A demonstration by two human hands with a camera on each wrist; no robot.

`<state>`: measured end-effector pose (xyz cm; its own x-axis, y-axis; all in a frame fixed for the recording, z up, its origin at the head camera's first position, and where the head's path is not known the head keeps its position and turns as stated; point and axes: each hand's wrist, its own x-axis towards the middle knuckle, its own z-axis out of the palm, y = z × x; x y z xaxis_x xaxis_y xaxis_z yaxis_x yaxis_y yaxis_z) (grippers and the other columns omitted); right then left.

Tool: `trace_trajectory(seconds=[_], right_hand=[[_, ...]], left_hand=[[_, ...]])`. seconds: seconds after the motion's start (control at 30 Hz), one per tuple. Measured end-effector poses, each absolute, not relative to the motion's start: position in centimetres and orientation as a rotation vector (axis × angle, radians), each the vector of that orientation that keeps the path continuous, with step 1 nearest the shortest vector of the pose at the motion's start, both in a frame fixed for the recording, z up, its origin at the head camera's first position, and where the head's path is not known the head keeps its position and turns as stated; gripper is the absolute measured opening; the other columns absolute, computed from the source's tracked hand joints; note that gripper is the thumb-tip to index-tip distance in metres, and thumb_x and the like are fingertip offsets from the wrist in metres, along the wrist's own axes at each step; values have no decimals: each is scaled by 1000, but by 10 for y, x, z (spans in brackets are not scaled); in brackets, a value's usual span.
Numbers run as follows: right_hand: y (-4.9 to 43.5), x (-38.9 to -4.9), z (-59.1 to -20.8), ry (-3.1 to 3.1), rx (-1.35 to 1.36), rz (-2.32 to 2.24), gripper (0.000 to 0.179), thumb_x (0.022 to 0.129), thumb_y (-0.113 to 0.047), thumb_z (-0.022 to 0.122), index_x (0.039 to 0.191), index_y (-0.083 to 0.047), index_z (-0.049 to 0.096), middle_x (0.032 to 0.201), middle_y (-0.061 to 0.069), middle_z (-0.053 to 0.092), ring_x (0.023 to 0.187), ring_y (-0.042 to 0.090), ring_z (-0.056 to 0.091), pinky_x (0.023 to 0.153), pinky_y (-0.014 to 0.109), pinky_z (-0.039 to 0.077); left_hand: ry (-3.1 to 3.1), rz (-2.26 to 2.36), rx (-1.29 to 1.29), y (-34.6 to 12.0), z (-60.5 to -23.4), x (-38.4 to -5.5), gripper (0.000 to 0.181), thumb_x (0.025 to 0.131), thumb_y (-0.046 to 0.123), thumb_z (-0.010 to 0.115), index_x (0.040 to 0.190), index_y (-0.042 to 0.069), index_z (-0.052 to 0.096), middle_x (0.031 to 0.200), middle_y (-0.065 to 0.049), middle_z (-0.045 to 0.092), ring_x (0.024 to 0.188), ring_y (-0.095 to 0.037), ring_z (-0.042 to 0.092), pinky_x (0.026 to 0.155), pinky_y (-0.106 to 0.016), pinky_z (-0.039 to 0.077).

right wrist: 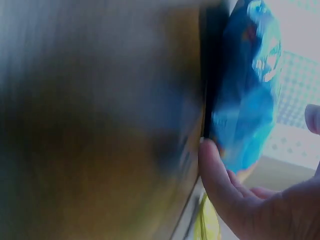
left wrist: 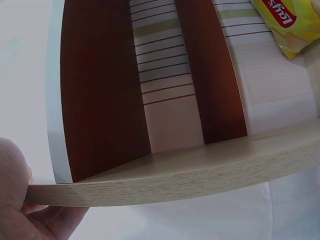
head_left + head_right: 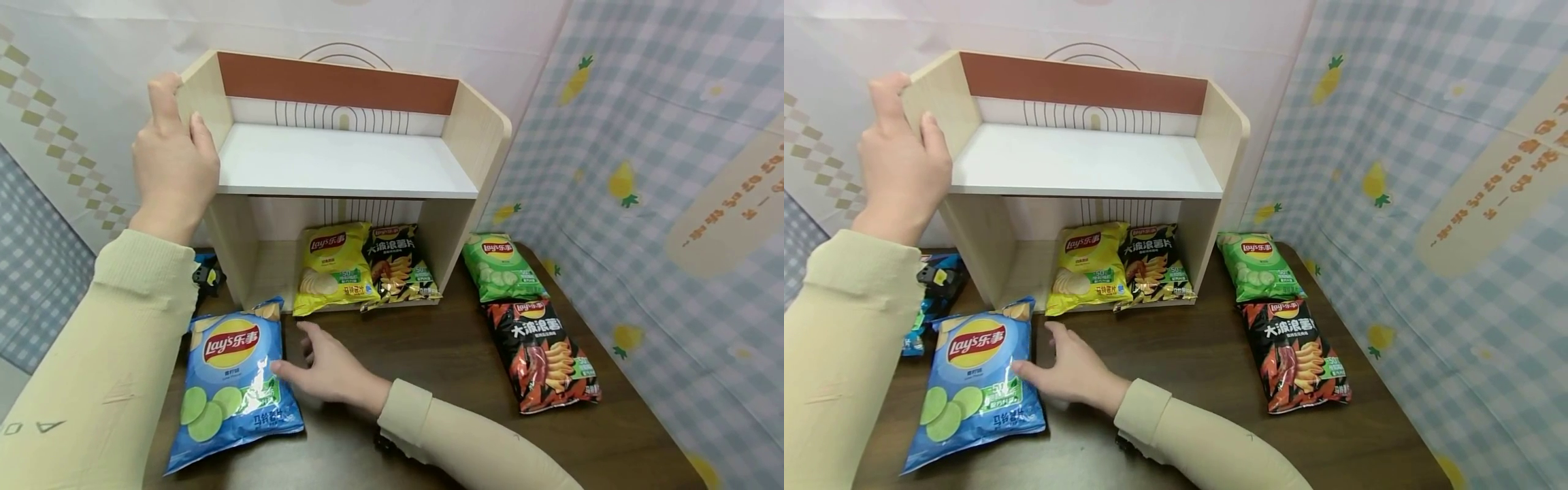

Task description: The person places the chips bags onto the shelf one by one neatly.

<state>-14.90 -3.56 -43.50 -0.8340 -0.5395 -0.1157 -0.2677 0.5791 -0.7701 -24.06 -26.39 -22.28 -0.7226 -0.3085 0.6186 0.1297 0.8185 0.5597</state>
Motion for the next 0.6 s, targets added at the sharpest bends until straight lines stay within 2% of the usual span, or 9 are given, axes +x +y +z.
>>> trace_trajectory(seconds=[0.13,0.33,0.6], right_hand=[[-39,-140,-438,2377,-592,-1103,90,80,-66,64,150,-22,29,123,4,57,91,8,59,74,30,50],[-42,-127,-445,2333,-591,-1090,95,75,-59,74,150,-23,29,123,2,54,94,7,56,77,28,49],[-44,-121,-452,2264,-553,-1226,79,79,-37,80,143,-16,38,115,-4,54,94,3,55,81,24,47]], left_hand=[[-2256,-763,129,-264,-222,-240,43,101,37,26,142,24,21,126,-32,54,102,-56,56,79,-62,44],[-2248,-766,128,-265,-222,-240,42,101,36,27,141,24,21,124,-33,55,101,-56,56,78,-62,44],[-2254,-765,136,-264,-222,-240,42,101,36,27,141,25,21,120,-34,55,98,-57,55,78,-62,42]])
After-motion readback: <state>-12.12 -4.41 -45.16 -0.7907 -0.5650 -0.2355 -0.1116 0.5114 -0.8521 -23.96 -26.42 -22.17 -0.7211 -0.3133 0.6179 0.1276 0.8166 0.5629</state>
